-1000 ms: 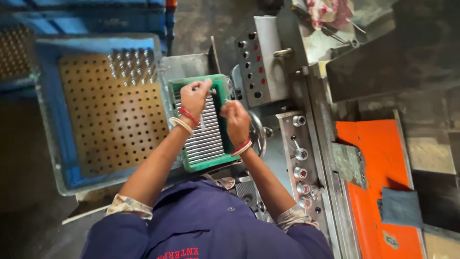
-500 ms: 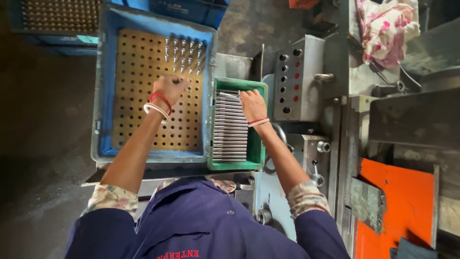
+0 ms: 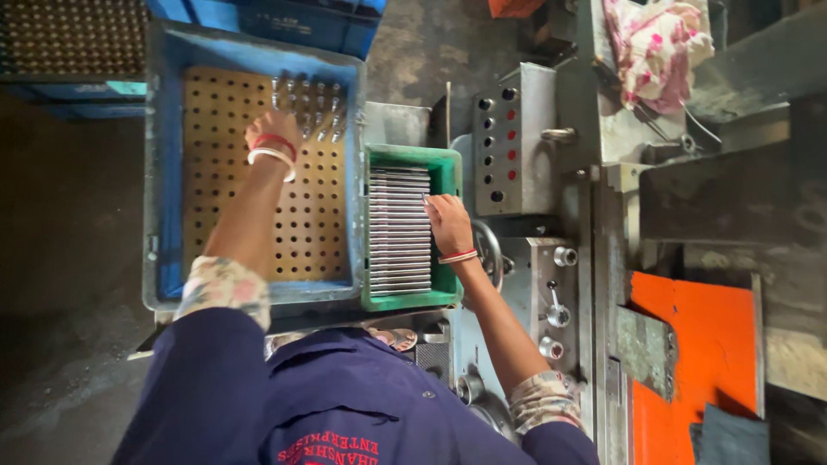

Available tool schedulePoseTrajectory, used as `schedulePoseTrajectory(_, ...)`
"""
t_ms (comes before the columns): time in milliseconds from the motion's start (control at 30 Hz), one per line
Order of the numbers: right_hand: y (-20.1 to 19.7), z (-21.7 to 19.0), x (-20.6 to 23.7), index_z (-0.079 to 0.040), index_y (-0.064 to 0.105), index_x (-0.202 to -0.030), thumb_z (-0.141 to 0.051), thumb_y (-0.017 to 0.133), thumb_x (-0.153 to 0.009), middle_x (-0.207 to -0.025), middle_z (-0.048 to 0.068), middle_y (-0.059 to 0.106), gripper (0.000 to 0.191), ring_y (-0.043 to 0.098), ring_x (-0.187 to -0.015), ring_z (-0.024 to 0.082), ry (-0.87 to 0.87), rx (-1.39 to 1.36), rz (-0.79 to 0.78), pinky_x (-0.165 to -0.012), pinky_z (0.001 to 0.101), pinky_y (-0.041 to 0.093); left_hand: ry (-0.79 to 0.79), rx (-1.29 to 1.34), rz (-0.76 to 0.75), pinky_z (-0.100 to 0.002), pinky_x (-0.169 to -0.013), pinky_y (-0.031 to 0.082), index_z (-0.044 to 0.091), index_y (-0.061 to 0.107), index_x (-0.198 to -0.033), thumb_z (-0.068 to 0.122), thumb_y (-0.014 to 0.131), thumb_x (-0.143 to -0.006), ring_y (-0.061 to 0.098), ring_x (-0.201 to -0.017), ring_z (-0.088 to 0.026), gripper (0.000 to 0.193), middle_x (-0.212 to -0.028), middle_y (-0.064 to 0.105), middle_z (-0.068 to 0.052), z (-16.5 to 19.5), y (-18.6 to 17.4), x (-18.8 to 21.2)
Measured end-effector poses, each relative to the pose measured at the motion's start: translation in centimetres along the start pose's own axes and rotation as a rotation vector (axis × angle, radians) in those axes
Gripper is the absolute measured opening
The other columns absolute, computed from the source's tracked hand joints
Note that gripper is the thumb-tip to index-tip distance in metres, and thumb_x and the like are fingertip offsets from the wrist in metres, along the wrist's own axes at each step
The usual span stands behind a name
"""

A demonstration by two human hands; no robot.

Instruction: The person repeatedly inserts metal rods into a machine, operates a lever to process them, and places the finished rods into a green tray. The person also briefly uses a vernier caliper to measure a rod.

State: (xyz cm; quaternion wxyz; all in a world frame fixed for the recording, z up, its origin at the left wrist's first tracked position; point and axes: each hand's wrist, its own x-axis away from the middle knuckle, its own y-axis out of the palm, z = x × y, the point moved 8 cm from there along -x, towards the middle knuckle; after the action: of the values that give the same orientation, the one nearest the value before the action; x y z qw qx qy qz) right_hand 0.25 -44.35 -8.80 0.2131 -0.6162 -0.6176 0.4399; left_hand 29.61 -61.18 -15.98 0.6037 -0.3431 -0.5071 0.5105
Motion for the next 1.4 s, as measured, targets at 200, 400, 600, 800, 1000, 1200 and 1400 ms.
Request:
schedulePoseTrajectory(200, -3.4, 0.2, 0.8, -0.006, 0.072, -0.099, -0.014, 0.075, -0.090, -0.091, 0.010, 0.071, 0.013, 0.066, -0.081, 0.028, 0.227, -0.122, 0.087, -0.071, 0.0371, 0.052, 0.256, 0.058, 0.070, -0.053, -0.081, 0.056, 0.011, 0.080, -0.104, 0.054, 0.059, -0.102, 0.072, -0.091, -0.040, 0.048, -0.097, 0.074, -0.022, 1.5, -6.2, 3.6)
schedulePoseTrajectory(400, -5.9, -7.4, -0.6, -0.002, 0.070, -0.109, -0.018, 0.075, -0.088, -0.099, 0.013, 0.073, 0.027, 0.062, -0.078, 0.029, -0.027, -0.236, 0.020, -0.071, 0.0368, 0.051, 0.511, 0.813, -0.218, -0.034, -0.051, 0.047, 0.012, 0.082, -0.096, 0.052, 0.069, -0.091, 0.060, -0.056, -0.014, 0.043, -0.064, 0.070, -0.003, 6.3, -5.7, 11.5)
schedulePoseTrajectory(600, -7.7, -8.7, 3.5, -0.002, 0.064, -0.102, -0.021, 0.059, -0.105, -0.089, 0.014, 0.062, 0.020, 0.062, -0.081, 0.030, 0.189, -0.252, -0.087, -0.075, 0.0389, 0.050, 0.102, 1.671, -0.547, -0.029, -0.045, 0.038, 0.009, 0.057, -0.070, 0.049, 0.070, -0.100, 0.042, -0.046, -0.011, 0.052, -0.055, 0.043, 0.005, 10.2, 3.2, 15.5)
schedulePoseTrajectory(800, -12.2, -11.2, 7.6, -0.004, 0.061, -0.093, -0.018, 0.064, -0.100, -0.088, 0.014, 0.061, 0.016, 0.060, -0.087, 0.036, 0.020, 0.119, 0.070, -0.077, 0.0460, 0.047, -0.079, 1.980, -0.885, -0.039, -0.078, 0.064, 0.009, 0.062, -0.086, 0.029, 0.063, -0.098, 0.070, -0.077, -0.018, 0.023, -0.080, 0.068, -0.005, 15.0, 6.0, 19.0)
schedulePoseTrajectory(1000, -12.9, -13.1, 12.2, -0.006, 0.061, -0.093, -0.019, 0.067, -0.096, -0.087, 0.013, 0.059, 0.015, 0.059, -0.087, 0.035, 0.042, 0.378, 0.257, -0.078, 0.0477, 0.046, -0.066, 1.972, -1.013, -0.045, -0.083, 0.063, 0.006, 0.065, -0.092, 0.023, 0.060, -0.099, 0.074, -0.085, -0.024, 0.019, -0.084, 0.071, -0.007, 20.0, 7.6, 22.6)
schedulePoseTrajectory(1200, -12.9, -10.9, 16.1, -0.001, 0.066, -0.098, -0.029, 0.072, -0.093, -0.085, 0.014, 0.061, 0.029, 0.060, -0.086, 0.033, 0.248, 0.061, 0.140, -0.075, 0.0437, 0.047, 0.452, 1.780, -0.479, -0.027, -0.057, 0.046, 0.009, 0.064, -0.102, 0.026, 0.072, -0.103, 0.052, -0.065, -0.009, 0.019, -0.080, 0.059, 0.002, 22.6, 3.7, 25.3)
schedulePoseTrajectory(1400, -15.8, -9.0, 18.7, -0.007, 0.073, -0.092, -0.024, 0.062, -0.101, -0.092, 0.009, 0.065, 0.022, 0.066, -0.089, 0.026, 0.374, -0.220, 0.053, -0.080, 0.0369, 0.051, 0.916, 1.107, 0.023, -0.027, -0.053, 0.043, 0.003, 0.066, -0.089, 0.028, 0.077, -0.095, 0.055, -0.057, -0.008, 0.028, -0.067, 0.061, -0.001, 22.8, -2.8, 30.9)
